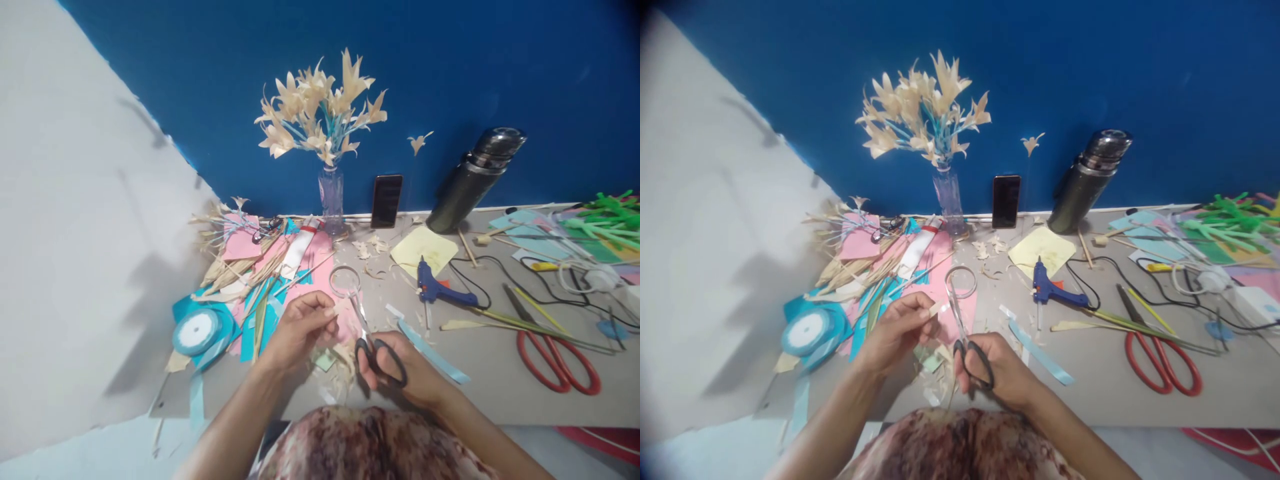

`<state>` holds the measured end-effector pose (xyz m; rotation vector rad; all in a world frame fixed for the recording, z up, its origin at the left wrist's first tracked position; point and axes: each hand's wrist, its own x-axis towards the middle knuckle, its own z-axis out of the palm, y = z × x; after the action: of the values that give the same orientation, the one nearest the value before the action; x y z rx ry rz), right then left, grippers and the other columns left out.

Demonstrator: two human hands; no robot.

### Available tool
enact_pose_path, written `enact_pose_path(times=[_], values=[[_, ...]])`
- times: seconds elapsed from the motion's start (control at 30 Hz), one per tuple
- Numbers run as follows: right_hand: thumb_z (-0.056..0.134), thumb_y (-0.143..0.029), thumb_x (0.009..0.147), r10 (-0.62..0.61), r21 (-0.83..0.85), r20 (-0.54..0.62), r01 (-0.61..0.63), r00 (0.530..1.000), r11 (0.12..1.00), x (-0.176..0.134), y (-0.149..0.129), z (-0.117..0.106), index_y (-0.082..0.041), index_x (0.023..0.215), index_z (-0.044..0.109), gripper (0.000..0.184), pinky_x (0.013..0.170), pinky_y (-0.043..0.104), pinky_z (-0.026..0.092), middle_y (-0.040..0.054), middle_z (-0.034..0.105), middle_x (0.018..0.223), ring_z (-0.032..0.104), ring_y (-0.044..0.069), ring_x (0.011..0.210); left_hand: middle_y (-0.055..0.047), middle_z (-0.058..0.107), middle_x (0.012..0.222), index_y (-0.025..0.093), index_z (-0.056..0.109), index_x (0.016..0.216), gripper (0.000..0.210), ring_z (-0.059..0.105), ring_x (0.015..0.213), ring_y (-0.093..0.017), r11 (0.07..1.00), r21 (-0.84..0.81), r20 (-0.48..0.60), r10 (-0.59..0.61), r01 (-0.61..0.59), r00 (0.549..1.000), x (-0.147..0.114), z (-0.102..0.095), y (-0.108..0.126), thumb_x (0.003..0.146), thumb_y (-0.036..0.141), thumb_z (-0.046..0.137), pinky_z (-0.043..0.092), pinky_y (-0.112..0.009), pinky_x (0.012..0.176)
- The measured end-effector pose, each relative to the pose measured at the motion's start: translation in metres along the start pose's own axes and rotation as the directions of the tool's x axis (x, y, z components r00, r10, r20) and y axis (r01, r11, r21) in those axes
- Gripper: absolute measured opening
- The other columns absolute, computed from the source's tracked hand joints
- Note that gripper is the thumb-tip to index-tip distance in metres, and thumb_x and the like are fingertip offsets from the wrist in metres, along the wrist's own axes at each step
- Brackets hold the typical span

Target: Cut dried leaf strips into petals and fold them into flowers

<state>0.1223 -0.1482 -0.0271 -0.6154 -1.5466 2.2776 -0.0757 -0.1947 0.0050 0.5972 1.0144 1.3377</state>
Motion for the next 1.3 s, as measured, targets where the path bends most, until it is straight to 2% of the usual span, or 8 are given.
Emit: enact_pose_path(times=[0.07,0.17,0.27,0.37,0.5,0.77,1.03,1.3], values=[[0.058,-0.085,0.071,0.051,-0.073,0.089,-0.044,0.995,0.996,-0.008,-0.007,-0.015,-0.012,0.078,0.064,0.073,0.047,0.023,0.030,0.0044,0.061,0.061,0.045,0.011,0.050,0.004,0.052,0.048,0.013,0.065,0.073,0.020,0.042,0.043,-0.006,0.998,0.045,0.062,-0.054,0.051,0.997,0.001,-0.005,0.007,0.072,0.026,0.079,0.034,-0.020,0.048],[0.062,-0.083,0.069,0.121,-0.173,0.209,-0.086,0.970,0.981,-0.018,-0.019,-0.035,-0.011,0.079,0.065,0.073,0.049,0.023,0.036,0.0053,0.063,0.061,0.052,0.013,0.053,0.005,0.046,0.048,0.012,0.064,0.069,0.022,0.037,0.044,-0.005,0.986,0.105,0.141,-0.142,0.128,0.980,0.004,-0.008,0.016,0.069,0.026,0.081,0.026,-0.019,0.046],[0.063,-0.080,0.071,0.166,-0.228,0.262,-0.107,0.951,0.968,-0.022,-0.029,-0.046,-0.010,0.079,0.067,0.071,0.048,0.021,0.035,0.0050,0.063,0.061,0.053,0.012,0.051,0.007,0.041,0.047,0.012,0.063,0.067,0.023,0.031,0.042,-0.004,0.977,0.142,0.162,-0.182,0.160,0.970,0.007,-0.004,0.022,0.067,0.026,0.081,0.020,-0.020,0.045],[0.068,-0.075,0.071,0.221,-0.268,0.267,-0.148,0.938,0.952,-0.022,-0.034,-0.050,-0.011,0.078,0.067,0.064,0.046,0.020,0.034,0.0040,0.063,0.059,0.053,0.012,0.051,0.008,0.036,0.045,0.012,0.062,0.067,0.024,0.025,0.041,-0.003,0.964,0.160,0.174,-0.237,0.211,0.956,0.008,0.001,0.024,0.067,0.027,0.081,0.016,-0.020,0.044],[0.072,-0.069,0.073,0.241,-0.281,0.267,-0.164,0.933,0.946,-0.025,-0.035,-0.054,-0.011,0.072,0.065,0.058,0.050,0.019,0.038,0.0034,0.063,0.059,0.055,0.012,0.053,0.009,0.034,0.043,0.013,0.060,0.066,0.024,0.022,0.040,-0.002,0.945,0.182,0.208,-0.308,0.273,0.928,0.007,0.004,0.024,0.069,0.025,0.080,0.016,-0.019,0.044],[0.075,-0.061,0.076,0.322,-0.340,0.234,-0.233,0.917,0.911,-0.027,-0.027,-0.064,-0.011,0.070,0.066,0.051,0.046,0.017,0.037,0.0029,0.064,0.058,0.055,0.010,0.052,0.009,0.035,0.041,0.013,0.060,0.064,0.022,0.022,0.038,-0.002,0.930,0.191,0.237,-0.355,0.315,0.904,0.008,0.002,0.025,0.067,0.023,0.079,0.015,-0.017,0.041],[0.074,-0.064,0.075,0.335,-0.378,0.245,-0.229,0.910,0.897,-0.027,-0.030,-0.062,-0.011,0.069,0.065,0.054,0.045,0.018,0.034,0.0022,0.062,0.057,0.050,0.009,0.049,0.008,0.037,0.042,0.014,0.060,0.063,0.023,0.025,0.038,-0.003,0.924,0.231,0.215,-0.355,0.306,0.910,0.005,0.001,0.025,0.066,0.025,0.080,0.016,-0.019,0.042],[0.074,-0.062,0.075,0.360,-0.428,0.239,-0.234,0.902,0.873,-0.027,-0.043,-0.058,-0.013,0.066,0.063,0.051,0.046,0.018,0.033,0.0007,0.060,0.054,0.050,0.010,0.049,0.004,0.046,0.043,0.013,0.062,0.065,0.022,0.033,0.039,-0.005,0.897,0.336,0.195,-0.366,0.289,0.910,0.004,-0.001,0.032,0.063,0.025,0.081,0.019,-0.020,0.042]])
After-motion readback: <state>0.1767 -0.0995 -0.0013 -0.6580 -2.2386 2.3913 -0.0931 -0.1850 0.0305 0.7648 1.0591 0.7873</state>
